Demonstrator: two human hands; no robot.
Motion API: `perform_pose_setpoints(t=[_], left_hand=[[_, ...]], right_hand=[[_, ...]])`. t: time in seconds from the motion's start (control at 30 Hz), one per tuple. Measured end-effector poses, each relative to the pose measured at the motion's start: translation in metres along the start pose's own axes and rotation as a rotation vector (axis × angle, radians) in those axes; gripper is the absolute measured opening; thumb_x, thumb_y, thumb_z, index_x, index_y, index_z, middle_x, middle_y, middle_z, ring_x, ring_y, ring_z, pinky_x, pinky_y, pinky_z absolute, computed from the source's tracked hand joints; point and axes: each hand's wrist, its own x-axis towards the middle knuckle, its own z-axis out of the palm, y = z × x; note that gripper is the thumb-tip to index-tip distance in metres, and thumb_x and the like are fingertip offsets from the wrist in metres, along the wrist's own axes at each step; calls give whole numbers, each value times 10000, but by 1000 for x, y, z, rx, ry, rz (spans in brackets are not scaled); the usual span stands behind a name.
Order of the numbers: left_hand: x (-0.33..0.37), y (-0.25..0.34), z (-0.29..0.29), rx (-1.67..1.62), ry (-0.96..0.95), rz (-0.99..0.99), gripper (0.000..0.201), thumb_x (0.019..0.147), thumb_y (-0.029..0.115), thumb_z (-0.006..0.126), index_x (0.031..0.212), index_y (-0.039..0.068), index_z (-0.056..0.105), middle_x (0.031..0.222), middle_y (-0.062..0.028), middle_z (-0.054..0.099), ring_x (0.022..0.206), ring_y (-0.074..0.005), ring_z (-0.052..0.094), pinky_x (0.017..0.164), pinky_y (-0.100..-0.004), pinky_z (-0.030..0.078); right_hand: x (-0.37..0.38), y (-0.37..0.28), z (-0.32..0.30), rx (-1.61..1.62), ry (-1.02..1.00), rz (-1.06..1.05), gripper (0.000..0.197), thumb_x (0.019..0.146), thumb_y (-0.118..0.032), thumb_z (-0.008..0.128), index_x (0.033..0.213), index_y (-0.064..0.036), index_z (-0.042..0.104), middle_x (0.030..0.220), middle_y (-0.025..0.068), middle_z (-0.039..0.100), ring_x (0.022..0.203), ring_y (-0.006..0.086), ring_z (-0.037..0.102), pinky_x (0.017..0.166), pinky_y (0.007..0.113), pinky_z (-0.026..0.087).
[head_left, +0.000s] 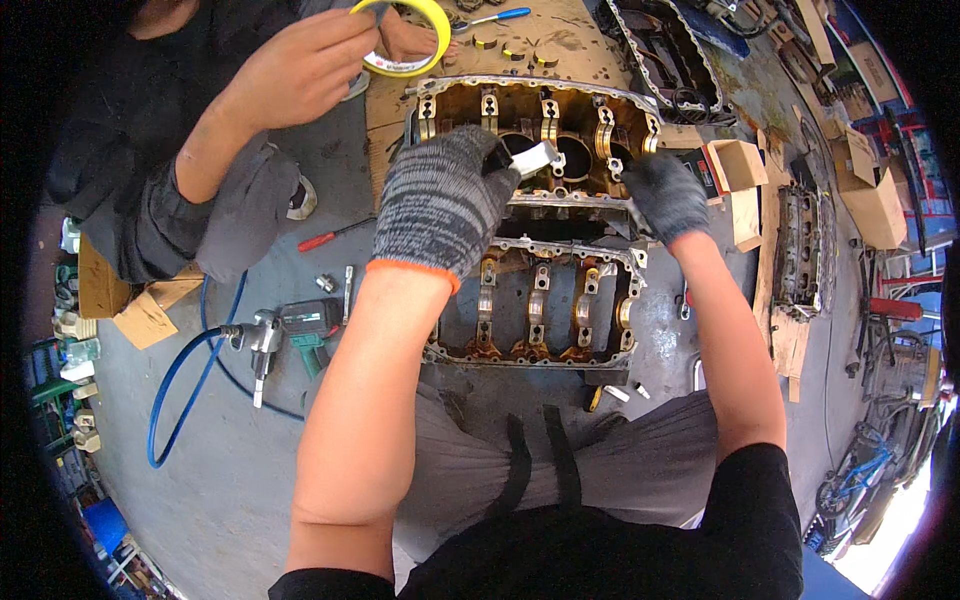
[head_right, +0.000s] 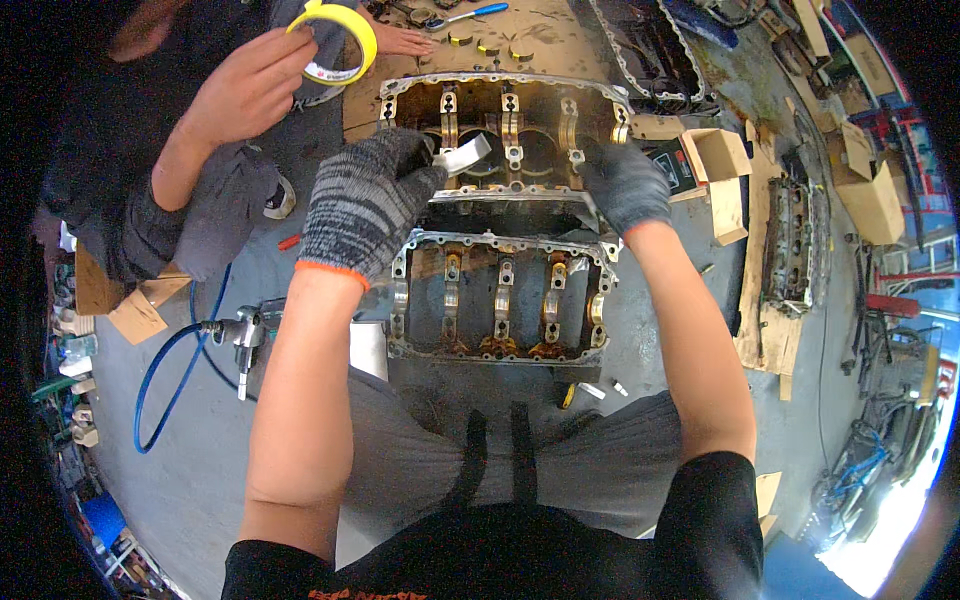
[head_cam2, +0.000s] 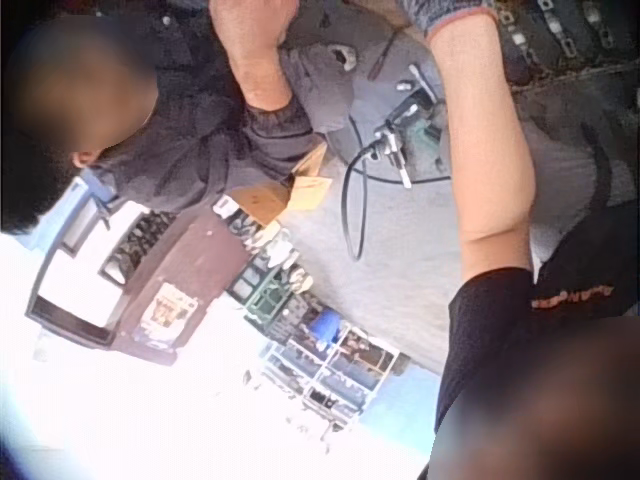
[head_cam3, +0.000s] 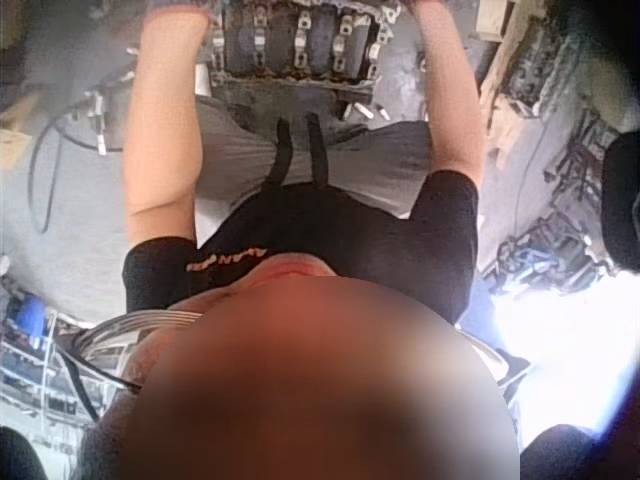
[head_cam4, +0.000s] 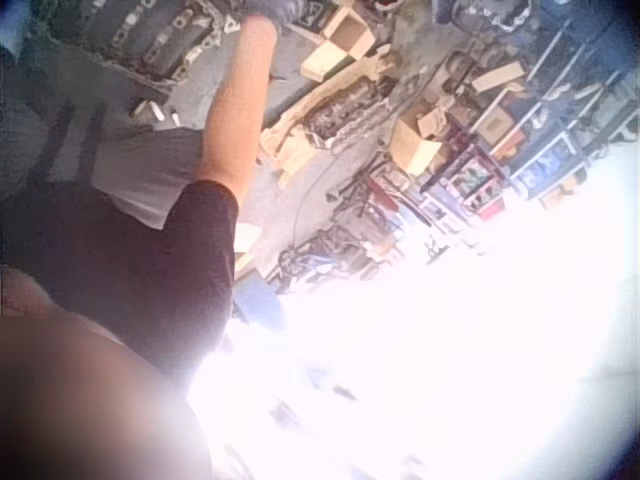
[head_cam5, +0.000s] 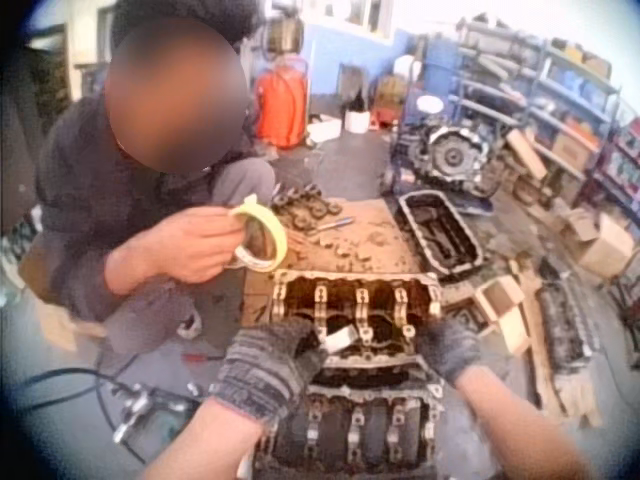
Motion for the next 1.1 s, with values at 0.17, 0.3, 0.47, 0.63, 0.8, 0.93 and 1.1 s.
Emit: perform_pose_setpoints(t=[0.17, 0.3, 0.47, 0.63, 0.8, 0.93, 1.1], left_hand=[[10, -11, -3, -90, -9, -32, 349, 857, 323, 689, 1077, 51, 698, 1042, -168, 704, 976, -338, 666, 875, -425, 524], [15, -18, -7, -192, 79, -16, 312, 839, 316, 693, 1009, 56, 720, 987, -165, 708, 951, -350, 663, 860, -437, 517], [20, -24, -3, -213, 118, -2, 334, 831, 306, 694, 1054, 58, 717, 1034, -185, 701, 990, -358, 655, 891, -444, 512], [22, -32, -6, -254, 25, -63, 388, 820, 324, 707, 1102, 58, 704, 1115, -203, 679, 1061, -363, 637, 938, -438, 505], [17, -33, -11, -253, 144, 1, 359, 814, 326, 710, 1044, 51, 722, 1040, -200, 699, 985, -370, 663, 884, -446, 527], [15, -36, -12, -315, 136, 24, 361, 818, 327, 704, 1031, 37, 721, 1027, -211, 697, 982, -366, 663, 892, -441, 523], [20, -38, -11, -281, 144, 32, 393, 828, 359, 688, 1058, 42, 718, 1044, -207, 695, 995, -366, 658, 905, -445, 515]], right_hand=[[61, -42, 24, -330, -183, 45, 260, 829, -151, 636, 1055, -64, 732, 1092, 196, 699, 1019, 352, 687, 810, 460, 562], [85, -47, 37, -428, -253, 103, 253, 827, -134, 631, 1051, -74, 731, 1100, 215, 688, 1005, 375, 683, 833, 466, 558], [98, -43, 44, -517, -335, 36, 240, 799, -123, 657, 1015, -68, 746, 1088, 203, 696, 1011, 373, 683, 847, 466, 555], [106, -40, 53, -447, -252, 63, 257, 781, -150, 651, 999, -54, 746, 1073, 216, 696, 992, 381, 684, 844, 459, 553], [106, -34, 48, -507, -344, -75, 257, 738, -143, 690, 968, -39, 739, 1045, 231, 696, 981, 386, 680, 855, 451, 546], [109, -32, 48, -558, -397, -126, 280, 693, -166, 753, 943, -40, 738, 1028, 227, 699, 963, 386, 682, 849, 452, 548], [111, -29, 48, -658, -458, -220, 260, 832, -148, 598, 1018, -26, 735, 1109, 213, 680, 993, 380, 676, 835, 451, 551]])
